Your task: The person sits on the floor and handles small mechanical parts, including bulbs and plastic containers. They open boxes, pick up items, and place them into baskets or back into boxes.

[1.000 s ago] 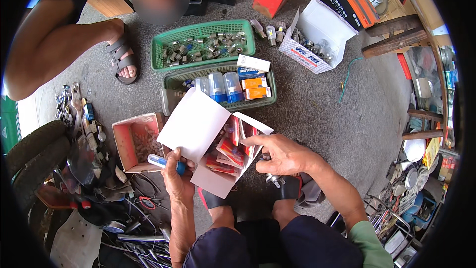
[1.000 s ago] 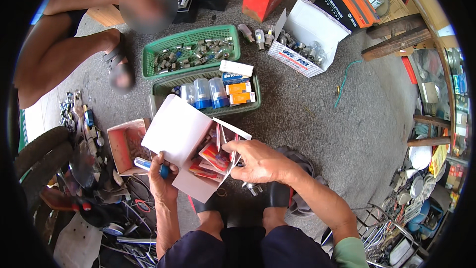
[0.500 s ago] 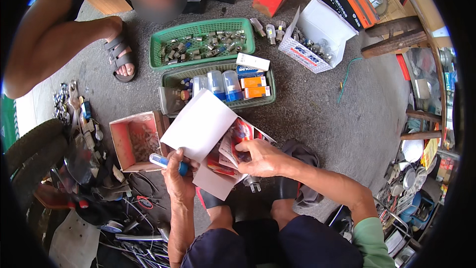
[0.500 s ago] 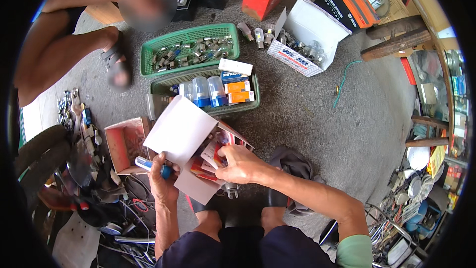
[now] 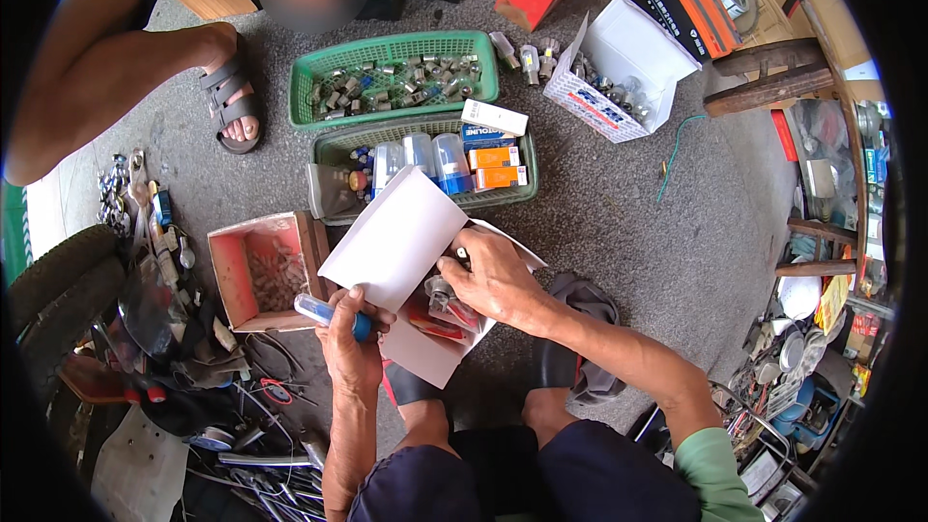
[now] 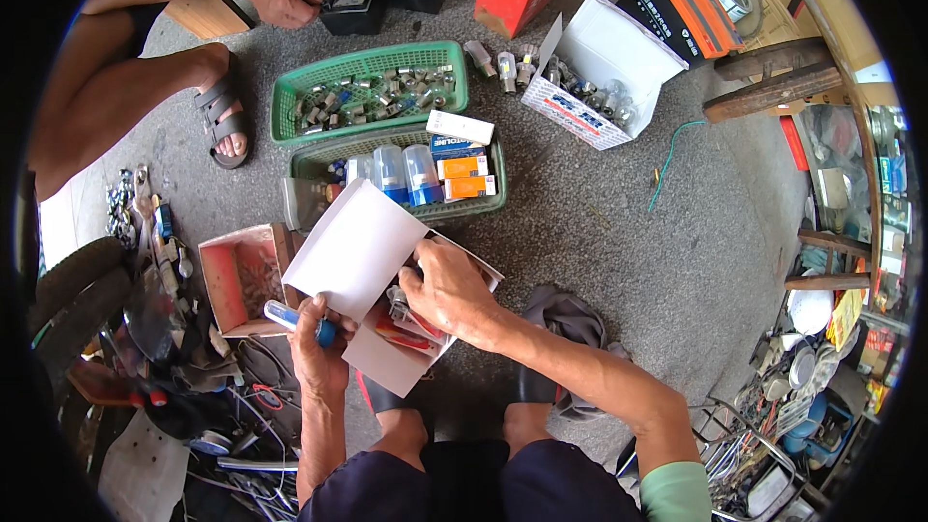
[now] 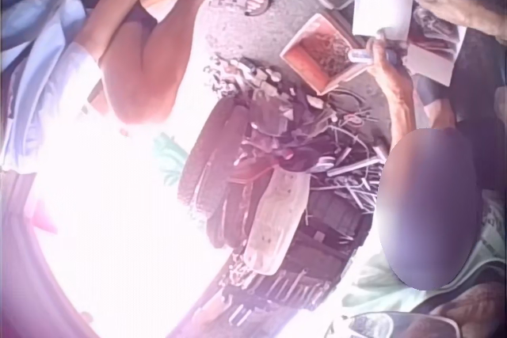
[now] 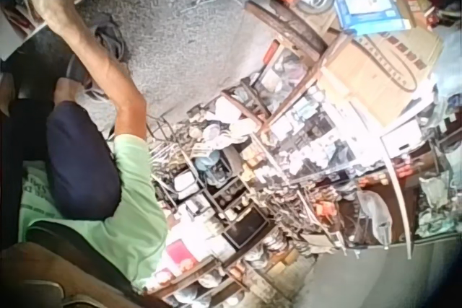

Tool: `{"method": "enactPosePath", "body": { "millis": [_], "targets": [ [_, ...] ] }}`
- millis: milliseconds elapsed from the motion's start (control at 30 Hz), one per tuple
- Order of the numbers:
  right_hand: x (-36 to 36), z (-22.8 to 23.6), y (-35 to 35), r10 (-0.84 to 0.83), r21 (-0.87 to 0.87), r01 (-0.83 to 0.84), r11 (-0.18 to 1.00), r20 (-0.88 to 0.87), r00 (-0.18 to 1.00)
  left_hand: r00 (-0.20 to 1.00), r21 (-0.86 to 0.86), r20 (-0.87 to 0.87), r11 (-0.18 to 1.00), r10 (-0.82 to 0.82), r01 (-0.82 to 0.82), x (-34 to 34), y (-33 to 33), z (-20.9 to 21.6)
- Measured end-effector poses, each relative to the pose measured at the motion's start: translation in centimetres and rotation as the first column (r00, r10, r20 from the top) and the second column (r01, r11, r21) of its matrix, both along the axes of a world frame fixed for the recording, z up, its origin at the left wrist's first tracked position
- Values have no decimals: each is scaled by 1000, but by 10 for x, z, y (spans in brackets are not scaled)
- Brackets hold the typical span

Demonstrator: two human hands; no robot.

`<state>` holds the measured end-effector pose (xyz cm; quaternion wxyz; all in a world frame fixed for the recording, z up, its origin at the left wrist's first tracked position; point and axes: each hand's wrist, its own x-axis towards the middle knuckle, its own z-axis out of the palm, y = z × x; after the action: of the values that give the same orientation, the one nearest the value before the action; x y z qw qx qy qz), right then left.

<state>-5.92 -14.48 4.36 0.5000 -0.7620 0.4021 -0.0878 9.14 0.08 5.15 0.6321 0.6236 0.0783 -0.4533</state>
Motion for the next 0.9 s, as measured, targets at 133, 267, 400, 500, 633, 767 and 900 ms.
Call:
{"method": "enactPosePath", "body": {
  "millis": [133, 267, 400, 500, 633, 767, 900],
  "targets": [
    [-4, 17, 1, 20, 27, -21, 999, 37, 999, 1000, 2, -11, 1000, 12, -12, 0, 1, 0],
    [-9, 25, 17, 2, -39, -1, 999, 17, 1000, 1000, 14, -17, 1000, -26, 26, 2, 1, 1],
    [-9, 25, 32, 65, -209, -83, 974, -92, 994, 999, 21, -27, 1000, -17, 18, 3, 0, 2],
    [-10, 23, 42, 133, -320, -192, 928, -197, 971, 999, 23, -44, 1000, 6, -5, 3, -2, -1],
    [-3, 13, 41, 145, -631, -310, 711, -299, 943, 990, 39, -87, 994, 110, -107, 1, -2, -11],
    [10, 3, 34, 187, -478, -370, 796, -388, 903, 997, 4, -23, 998, 68, -68, 0, 2, -10],
    [-2, 6, 22, 320, -420, -466, 778, -373, 871, 997, -69, -72, 997, 14, -19, -2, 3, -16]
  ]
}}
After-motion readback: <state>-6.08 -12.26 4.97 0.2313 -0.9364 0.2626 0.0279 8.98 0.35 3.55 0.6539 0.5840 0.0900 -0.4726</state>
